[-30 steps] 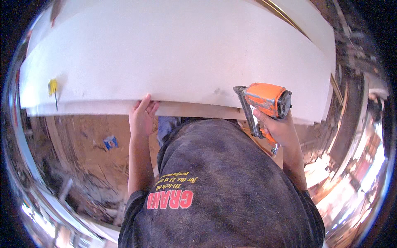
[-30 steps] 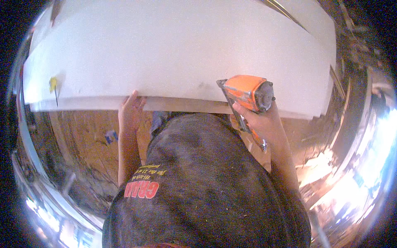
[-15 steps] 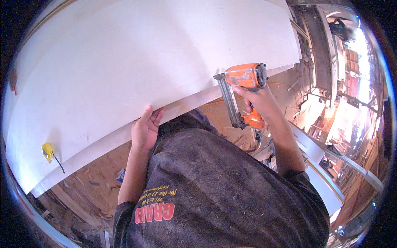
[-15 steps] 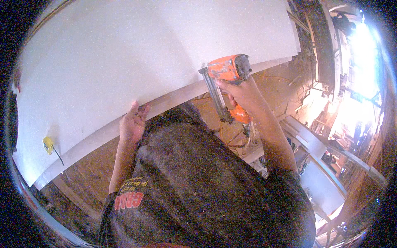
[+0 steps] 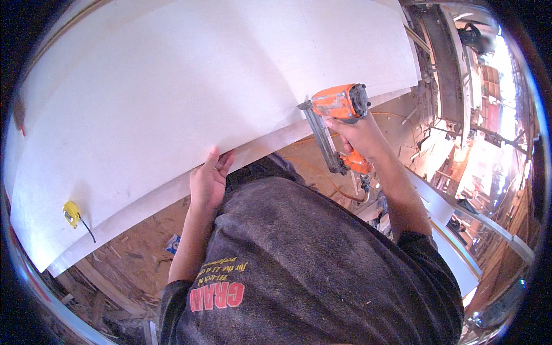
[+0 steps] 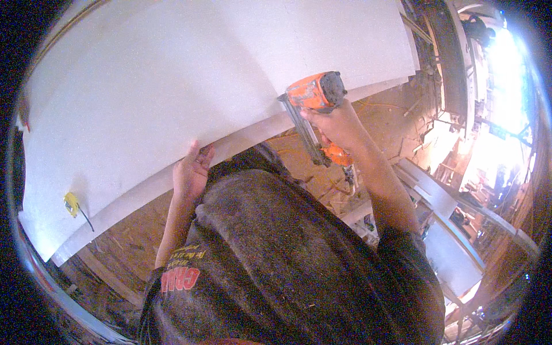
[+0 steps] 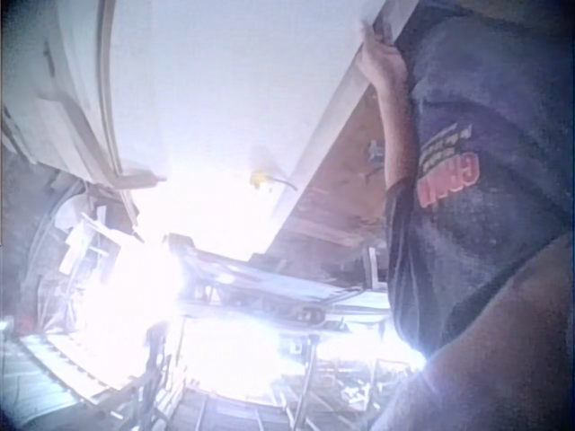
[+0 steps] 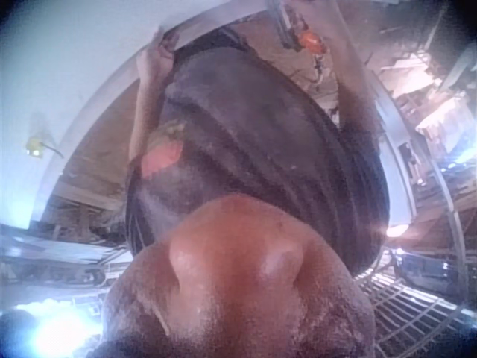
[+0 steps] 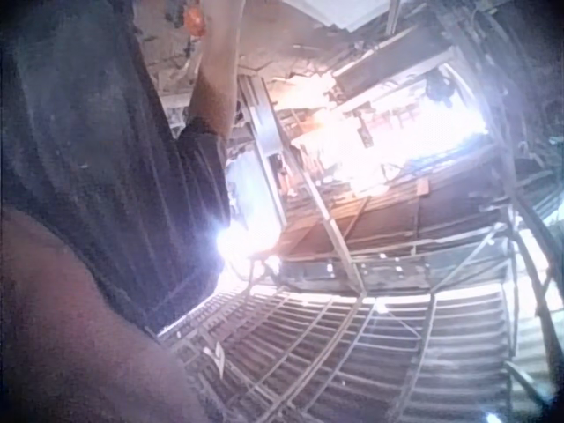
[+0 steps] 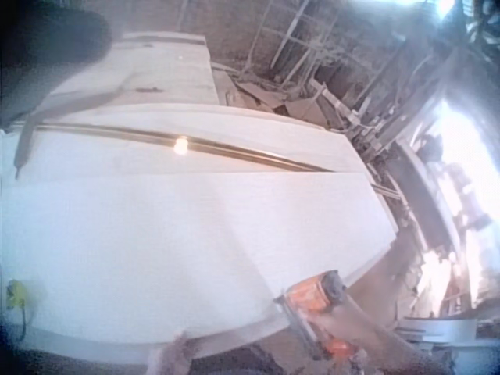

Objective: The person uses a pneumatic nail gun to fasten a large white plywood sheet to a curved wooden frame. They repeatedly position the sheet, drive nails along its edges, and adjust placement while working in a cluttered workshop.

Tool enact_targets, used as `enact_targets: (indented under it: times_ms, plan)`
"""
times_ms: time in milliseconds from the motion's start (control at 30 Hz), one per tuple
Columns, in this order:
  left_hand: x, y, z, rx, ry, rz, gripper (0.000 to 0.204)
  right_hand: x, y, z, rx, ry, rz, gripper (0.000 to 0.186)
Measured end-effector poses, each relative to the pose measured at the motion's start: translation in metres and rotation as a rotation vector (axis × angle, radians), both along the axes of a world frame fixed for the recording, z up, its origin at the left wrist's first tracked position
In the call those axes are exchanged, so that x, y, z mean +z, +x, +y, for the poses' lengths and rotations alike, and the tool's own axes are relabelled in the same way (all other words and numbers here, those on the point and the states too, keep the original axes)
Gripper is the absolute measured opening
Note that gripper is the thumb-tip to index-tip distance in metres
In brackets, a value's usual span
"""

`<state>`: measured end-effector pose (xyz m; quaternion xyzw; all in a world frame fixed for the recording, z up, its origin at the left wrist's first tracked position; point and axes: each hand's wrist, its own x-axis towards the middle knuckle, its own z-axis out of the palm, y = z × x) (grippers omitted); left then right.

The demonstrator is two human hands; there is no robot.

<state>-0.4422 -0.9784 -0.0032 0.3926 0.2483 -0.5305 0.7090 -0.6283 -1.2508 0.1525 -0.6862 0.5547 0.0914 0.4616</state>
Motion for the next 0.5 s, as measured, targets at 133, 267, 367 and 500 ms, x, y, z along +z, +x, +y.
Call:
enact_targets:
  times_ms: [133, 267, 367, 500]
  plan:
    - [0.003, 0.0, -0.003, -0.026, -0.014, -0.008, 0.033, 0.007, 0.006, 0.004, -0.008, 0.004, 0.038, 0.028]
    - [0.01, -0.006, -0.017, -0.053, -0.012, -0.012, 0.035, 0.011, 0.006, 0.001, -0.015, 0.025, -0.021, 0.027]
    - [0.009, -0.005, -0.012, -0.054, 0.006, -0.051, 0.034, 0.009, 0.005, 0.001, 0.011, 0.014, -0.04, 0.027]
    - [0.01, 0.0, 0.006, -0.032, 0.046, -0.044, 0.033, 0.01, 0.008, 0.005, -0.011, 0.003, -0.039, 0.027]
